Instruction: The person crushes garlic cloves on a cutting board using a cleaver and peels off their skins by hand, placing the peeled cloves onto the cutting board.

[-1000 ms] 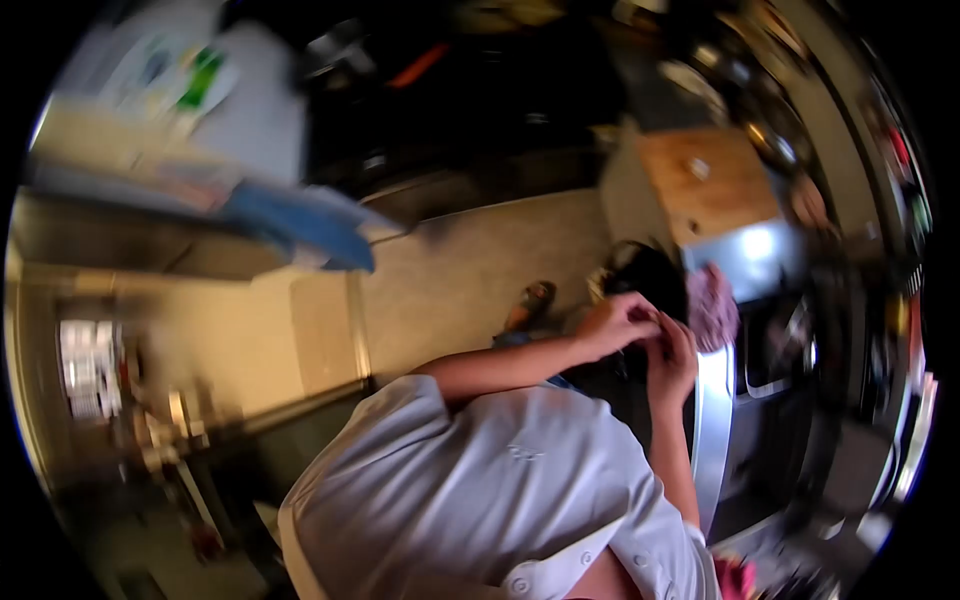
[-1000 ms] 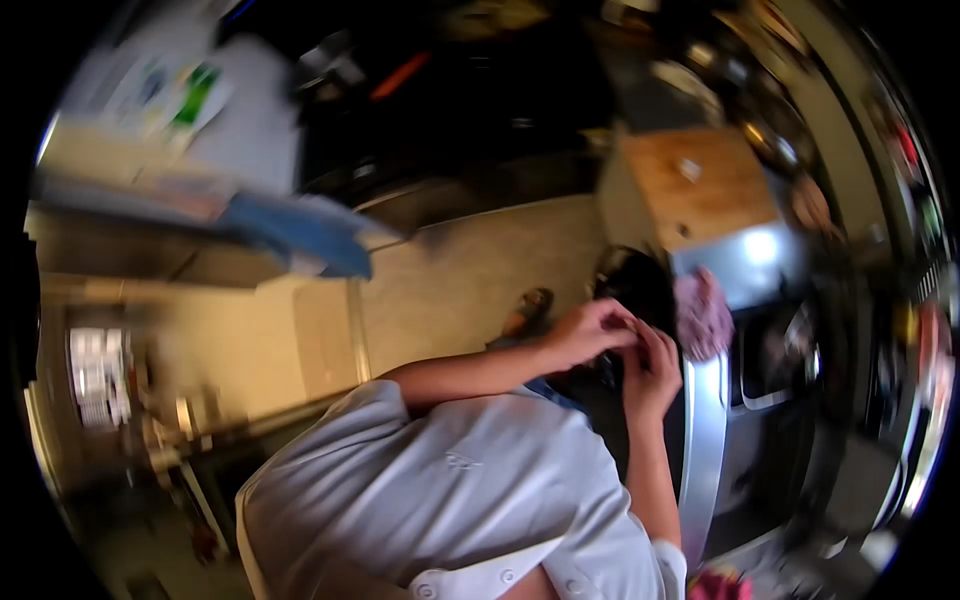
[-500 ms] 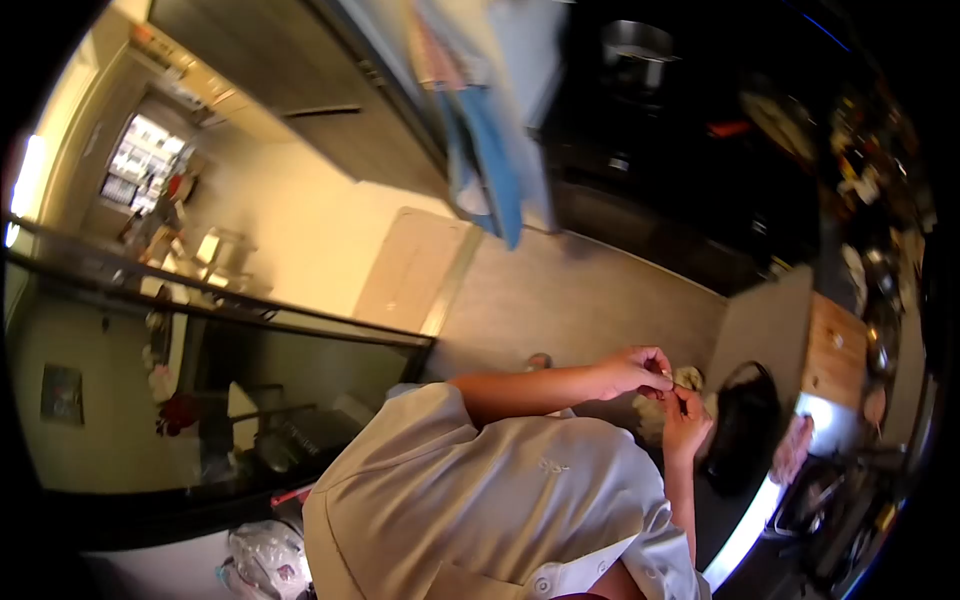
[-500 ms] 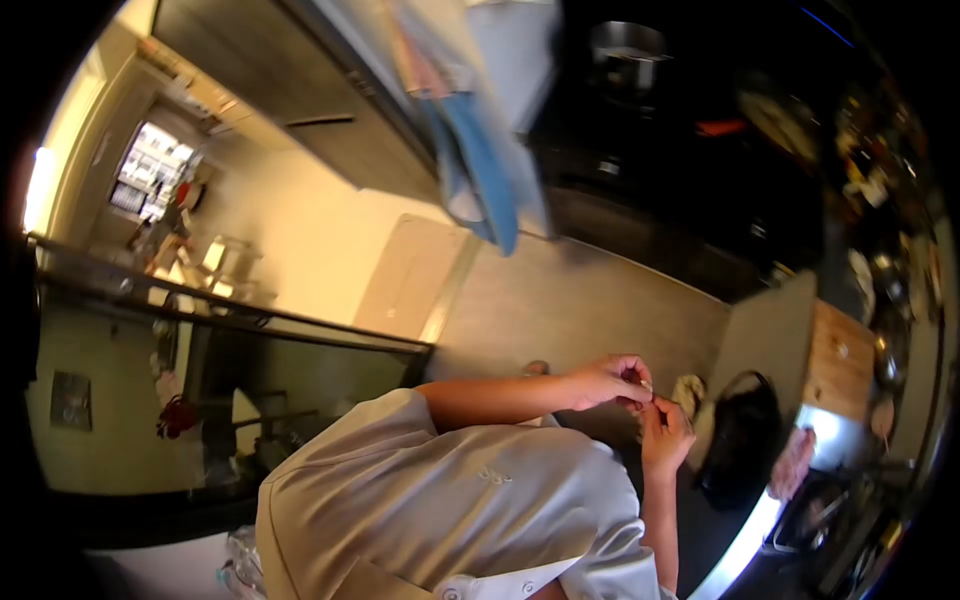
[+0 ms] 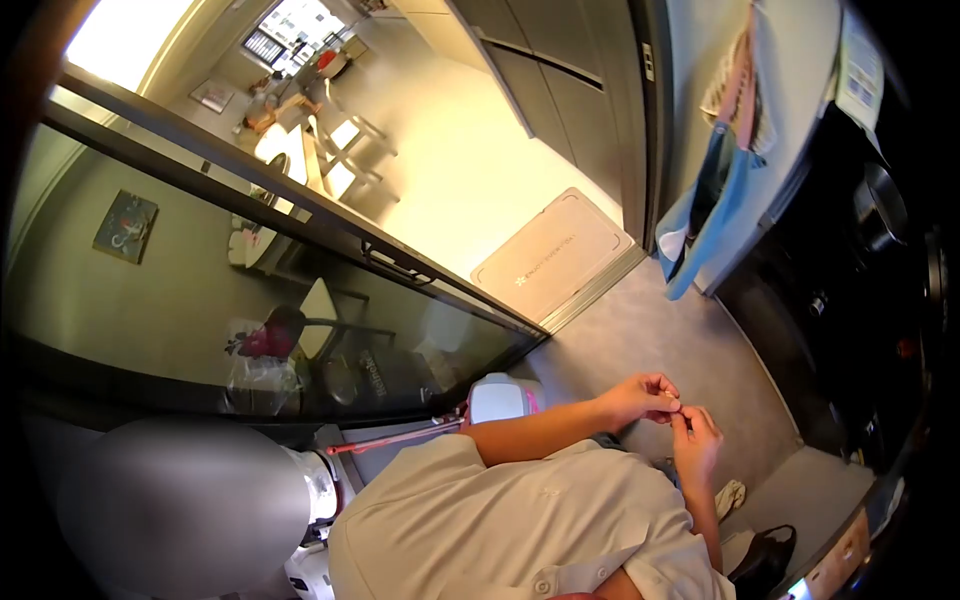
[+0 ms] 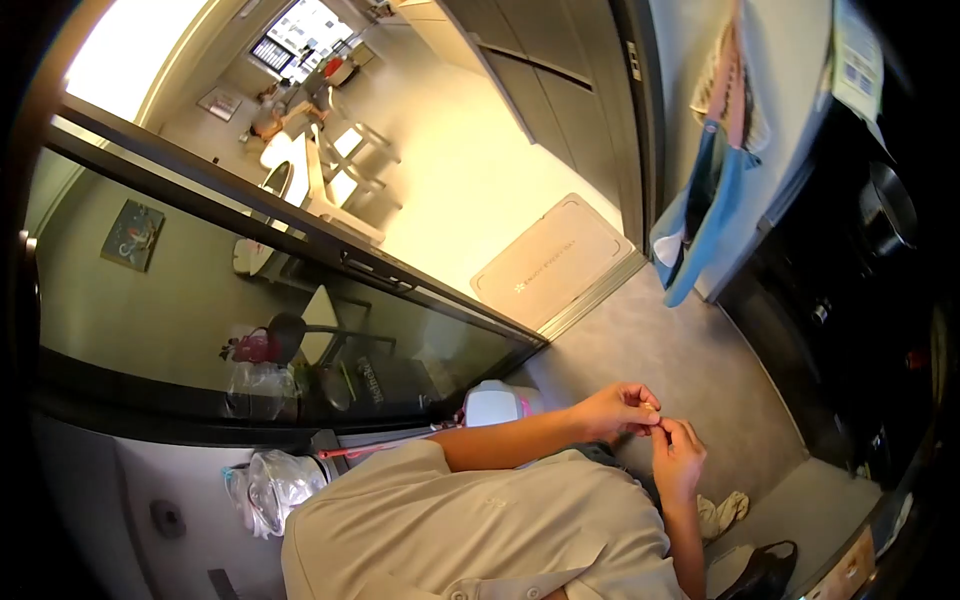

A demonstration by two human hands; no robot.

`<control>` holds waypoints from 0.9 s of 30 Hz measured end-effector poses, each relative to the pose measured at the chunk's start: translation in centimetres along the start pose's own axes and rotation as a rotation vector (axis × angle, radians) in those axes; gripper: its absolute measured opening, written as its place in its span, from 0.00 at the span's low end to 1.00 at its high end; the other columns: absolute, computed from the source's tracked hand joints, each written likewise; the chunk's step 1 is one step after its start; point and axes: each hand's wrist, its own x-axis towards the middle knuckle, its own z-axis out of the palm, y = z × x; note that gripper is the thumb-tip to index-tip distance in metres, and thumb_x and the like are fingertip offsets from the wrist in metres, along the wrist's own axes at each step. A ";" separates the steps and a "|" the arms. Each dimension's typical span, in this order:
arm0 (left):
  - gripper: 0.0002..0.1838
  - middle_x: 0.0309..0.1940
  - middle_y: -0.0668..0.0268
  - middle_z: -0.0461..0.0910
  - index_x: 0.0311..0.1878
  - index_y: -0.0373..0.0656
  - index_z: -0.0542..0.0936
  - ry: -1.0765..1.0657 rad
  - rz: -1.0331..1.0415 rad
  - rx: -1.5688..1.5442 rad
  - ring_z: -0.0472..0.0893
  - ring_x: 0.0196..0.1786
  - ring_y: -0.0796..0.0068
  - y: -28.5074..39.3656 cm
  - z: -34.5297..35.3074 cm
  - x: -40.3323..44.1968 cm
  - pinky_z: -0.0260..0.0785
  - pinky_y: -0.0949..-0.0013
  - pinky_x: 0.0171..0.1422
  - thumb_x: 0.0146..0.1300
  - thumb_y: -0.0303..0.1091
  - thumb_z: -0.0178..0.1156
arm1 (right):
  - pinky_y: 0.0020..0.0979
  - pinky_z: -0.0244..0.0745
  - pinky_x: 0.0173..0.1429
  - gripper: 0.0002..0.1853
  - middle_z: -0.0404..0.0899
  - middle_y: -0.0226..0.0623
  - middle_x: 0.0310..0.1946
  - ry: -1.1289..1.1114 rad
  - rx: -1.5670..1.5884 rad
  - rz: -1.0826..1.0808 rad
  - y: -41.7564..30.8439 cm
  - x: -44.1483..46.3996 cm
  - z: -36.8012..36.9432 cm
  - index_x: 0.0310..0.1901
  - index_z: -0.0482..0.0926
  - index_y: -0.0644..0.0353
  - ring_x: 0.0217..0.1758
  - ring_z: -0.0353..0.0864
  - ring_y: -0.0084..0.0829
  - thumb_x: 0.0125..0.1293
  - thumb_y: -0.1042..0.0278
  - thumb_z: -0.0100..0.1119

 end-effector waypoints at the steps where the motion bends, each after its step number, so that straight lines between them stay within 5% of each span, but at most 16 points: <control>1: 0.09 0.42 0.67 0.86 0.50 0.43 0.80 0.011 0.005 -0.021 0.86 0.45 0.75 0.5 -0.8 0.0 0.81 0.71 0.50 0.71 0.28 0.70 | 0.35 0.79 0.37 0.04 0.84 0.42 0.32 -0.023 0.006 -0.025 -0.1 1.1 0.6 0.39 0.84 0.65 0.30 0.85 0.37 0.66 0.77 0.70; 7: 0.11 0.43 0.67 0.86 0.50 0.42 0.80 0.052 -0.016 -0.066 0.87 0.46 0.74 1.0 -2.9 0.1 0.82 0.71 0.51 0.70 0.28 0.72 | 0.40 0.79 0.37 0.04 0.86 0.42 0.34 -0.145 0.019 0.005 0.9 2.9 2.1 0.38 0.83 0.63 0.33 0.86 0.46 0.66 0.76 0.71; 21: 0.14 0.45 0.71 0.86 0.54 0.44 0.83 0.067 -0.066 -0.038 0.85 0.49 0.78 1.8 -1.2 2.2 0.81 0.71 0.55 0.72 0.38 0.72 | 0.40 0.77 0.35 0.05 0.84 0.41 0.32 -0.101 -0.030 -0.001 1.7 4.3 0.8 0.37 0.83 0.62 0.31 0.83 0.44 0.66 0.74 0.72; 27: 0.11 0.45 0.66 0.87 0.53 0.42 0.84 -0.045 -0.135 0.051 0.87 0.48 0.74 -0.6 1.0 4.2 0.81 0.69 0.54 0.72 0.33 0.70 | 0.40 0.80 0.38 0.04 0.85 0.39 0.34 0.000 -0.175 0.017 0.2 1.8 -3.0 0.41 0.86 0.56 0.34 0.86 0.44 0.66 0.71 0.72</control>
